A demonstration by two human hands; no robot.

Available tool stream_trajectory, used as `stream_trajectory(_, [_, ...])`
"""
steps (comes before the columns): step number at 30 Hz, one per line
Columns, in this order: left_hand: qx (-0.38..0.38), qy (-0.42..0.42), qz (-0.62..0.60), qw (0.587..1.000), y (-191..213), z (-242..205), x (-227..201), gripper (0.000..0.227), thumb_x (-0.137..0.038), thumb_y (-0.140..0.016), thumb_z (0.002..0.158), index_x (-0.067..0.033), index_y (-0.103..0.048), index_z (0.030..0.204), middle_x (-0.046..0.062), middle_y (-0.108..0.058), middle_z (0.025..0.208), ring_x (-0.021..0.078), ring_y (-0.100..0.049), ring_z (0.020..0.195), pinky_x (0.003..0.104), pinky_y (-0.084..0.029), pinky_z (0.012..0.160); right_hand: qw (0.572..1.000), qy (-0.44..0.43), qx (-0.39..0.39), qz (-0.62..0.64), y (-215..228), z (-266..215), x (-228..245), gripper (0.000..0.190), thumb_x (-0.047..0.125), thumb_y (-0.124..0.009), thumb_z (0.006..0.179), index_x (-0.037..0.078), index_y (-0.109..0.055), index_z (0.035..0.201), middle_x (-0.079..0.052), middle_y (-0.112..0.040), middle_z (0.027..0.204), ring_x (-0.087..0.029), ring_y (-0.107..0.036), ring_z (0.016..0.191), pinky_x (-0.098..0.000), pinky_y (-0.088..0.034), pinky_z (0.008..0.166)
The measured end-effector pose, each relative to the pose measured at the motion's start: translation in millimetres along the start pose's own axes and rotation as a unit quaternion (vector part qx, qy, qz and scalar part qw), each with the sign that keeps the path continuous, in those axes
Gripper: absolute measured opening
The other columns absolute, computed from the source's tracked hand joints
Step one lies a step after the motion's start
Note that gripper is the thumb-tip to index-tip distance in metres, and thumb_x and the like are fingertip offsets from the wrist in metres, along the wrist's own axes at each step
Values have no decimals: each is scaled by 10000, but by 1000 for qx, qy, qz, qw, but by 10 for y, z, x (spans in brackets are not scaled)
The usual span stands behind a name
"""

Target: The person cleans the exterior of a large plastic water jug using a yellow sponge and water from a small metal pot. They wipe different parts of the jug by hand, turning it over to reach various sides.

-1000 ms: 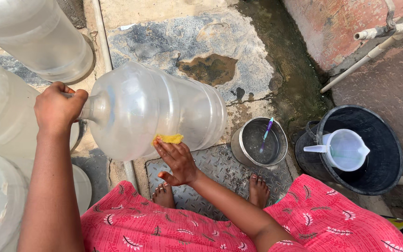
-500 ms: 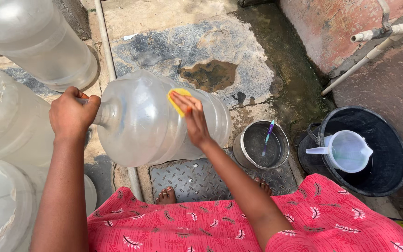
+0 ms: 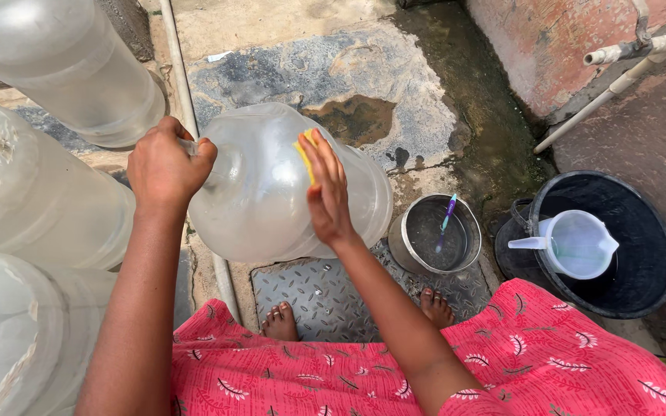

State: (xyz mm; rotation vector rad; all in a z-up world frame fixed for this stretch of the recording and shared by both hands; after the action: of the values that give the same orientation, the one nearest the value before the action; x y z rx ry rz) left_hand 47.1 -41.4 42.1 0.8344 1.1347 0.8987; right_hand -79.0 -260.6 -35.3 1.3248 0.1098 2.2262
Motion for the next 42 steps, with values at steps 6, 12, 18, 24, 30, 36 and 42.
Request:
stream_trajectory(6, [-31,22,22,999,0,-20,15,352,-352,-711,870,-9,-689,949,235,-715,924,417,-686,859,497,-541,813,990,53,-28,-125,-161,-408,635,810,683,-116,1071,105,-278,1614,-211,-240,1680,-385,-146,1596,-519,-68,1306])
stream_trajectory(12, [-35,16,1,999,-13,8,-101,419,-384,-732,853,8,-664,983,230,-697,935,417,-685,854,509,-537,773,898,230,121,-355,-664,-823,391,712,617,-258,1088,146,-322,1618,-79,-323,1690,-291,-266,1567,-478,-170,1261])
stream_trajectory(18, [-48,-246,-135,958,135,-333,-571,297,-242,-751,818,-56,-635,1018,170,-646,973,404,-661,893,498,-519,759,959,-53,140,-242,161,771,-35,491,439,-331,1050,275,-519,1473,-22,-328,1666,-325,-184,1567,-534,-112,1249])
stream_trajectory(24, [-73,-154,-91,981,130,-393,-598,165,-236,-710,914,-81,-658,940,176,-659,912,409,-673,801,494,-534,707,804,96,206,-549,-482,82,621,943,764,-233,1036,22,-289,1616,-178,-238,1668,-317,-95,1550,-481,-18,1237])
stream_trajectory(30, [-95,-171,-94,976,109,-364,-442,132,-185,-689,858,-69,-644,902,147,-674,915,388,-672,782,488,-531,701,856,158,167,-463,-975,-836,896,899,773,-310,996,161,-263,1652,-150,-198,1707,-322,-101,1594,-546,-22,1265])
stream_trajectory(36, [-82,-161,-89,979,95,-264,-211,138,-202,-703,853,-86,-643,898,128,-671,921,364,-664,839,486,-513,723,935,38,91,-340,-294,-296,194,780,738,-298,990,271,-317,1614,-115,-241,1701,-381,-126,1585,-575,-40,1277])
stream_trajectory(42, [-50,-112,-82,989,38,-93,170,140,-208,-678,879,-80,-638,918,126,-683,973,342,-671,870,467,-511,765,984,-127,21,-127,17,-580,-1572,937,777,-52,977,114,-151,1632,-123,-168,1718,-368,-96,1600,-546,1,1294])
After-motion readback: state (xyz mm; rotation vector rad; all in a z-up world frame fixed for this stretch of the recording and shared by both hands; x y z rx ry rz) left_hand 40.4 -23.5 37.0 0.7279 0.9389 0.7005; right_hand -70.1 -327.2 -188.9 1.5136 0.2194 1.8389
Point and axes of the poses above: each hand's wrist, its own z-axis towards the middle knuckle, its own y-axis out of the back of the hand, x = y × z, the point moved 7 cm from there along z, towards the middle knuckle
